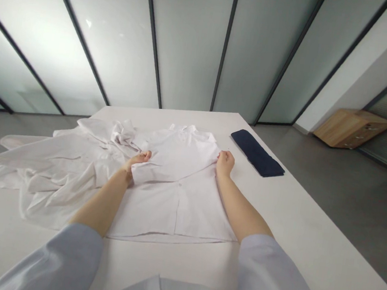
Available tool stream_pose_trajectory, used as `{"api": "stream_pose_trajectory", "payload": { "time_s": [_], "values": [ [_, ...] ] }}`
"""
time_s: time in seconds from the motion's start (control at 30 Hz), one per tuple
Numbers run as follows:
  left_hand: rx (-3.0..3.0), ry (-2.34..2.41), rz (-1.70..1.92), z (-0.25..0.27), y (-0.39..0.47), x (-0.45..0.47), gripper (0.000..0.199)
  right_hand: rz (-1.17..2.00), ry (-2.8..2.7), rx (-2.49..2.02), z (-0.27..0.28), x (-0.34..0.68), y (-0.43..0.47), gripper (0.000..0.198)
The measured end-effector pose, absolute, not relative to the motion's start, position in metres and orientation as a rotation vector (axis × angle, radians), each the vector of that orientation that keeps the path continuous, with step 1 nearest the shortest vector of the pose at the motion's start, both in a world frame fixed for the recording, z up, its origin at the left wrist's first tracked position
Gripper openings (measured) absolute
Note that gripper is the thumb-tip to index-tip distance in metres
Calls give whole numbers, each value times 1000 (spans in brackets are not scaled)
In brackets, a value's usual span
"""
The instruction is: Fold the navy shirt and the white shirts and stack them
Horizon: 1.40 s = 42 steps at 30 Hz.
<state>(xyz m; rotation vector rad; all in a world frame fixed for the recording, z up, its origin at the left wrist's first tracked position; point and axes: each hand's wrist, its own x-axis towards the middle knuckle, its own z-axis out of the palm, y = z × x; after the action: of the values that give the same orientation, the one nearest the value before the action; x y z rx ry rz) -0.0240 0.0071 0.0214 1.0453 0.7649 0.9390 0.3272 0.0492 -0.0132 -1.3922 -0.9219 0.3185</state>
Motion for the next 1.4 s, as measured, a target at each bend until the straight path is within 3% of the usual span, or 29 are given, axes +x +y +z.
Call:
{"api": "stream_pose_trajectory", "payload": {
  "time_s": [0.17, 0.33, 0.47, 0.53, 0.7, 0.93, 1.03, 1.2, 1.4],
  "values": [
    [1076, 744, 736, 27, 1, -13, 50, 337, -932, -1379, -13, 327, 48, 18],
    [1147, 948, 624, 35, 6, -16, 31, 336, -935, -1400, -15, 327, 50, 19],
    [1161, 1052, 692, 43, 2, -27, 28, 352, -947, -1397, -16, 328, 51, 18],
    [1165, 1120, 701, 44, -4, -35, 35, 368, -954, -1393, -17, 327, 52, 17],
    [1308, 1339, 650, 37, -19, -51, 76, 344, -975, -1417, -19, 328, 54, 19],
    [1234, 1028, 569, 45, -40, -61, 83, 344, -1015, -1428, -23, 331, 58, 18],
    [1254, 1159, 475, 48, -41, -68, 76, 334, -1027, -1445, -22, 328, 57, 19],
    [1781, 1620, 598, 41, -21, -64, 45, 307, -1036, -1479, -18, 325, 54, 18],
    [2284, 1470, 647, 25, 9, -13, 36, 130, -1315, -1607, -25, 323, 55, 21]
  ]
}}
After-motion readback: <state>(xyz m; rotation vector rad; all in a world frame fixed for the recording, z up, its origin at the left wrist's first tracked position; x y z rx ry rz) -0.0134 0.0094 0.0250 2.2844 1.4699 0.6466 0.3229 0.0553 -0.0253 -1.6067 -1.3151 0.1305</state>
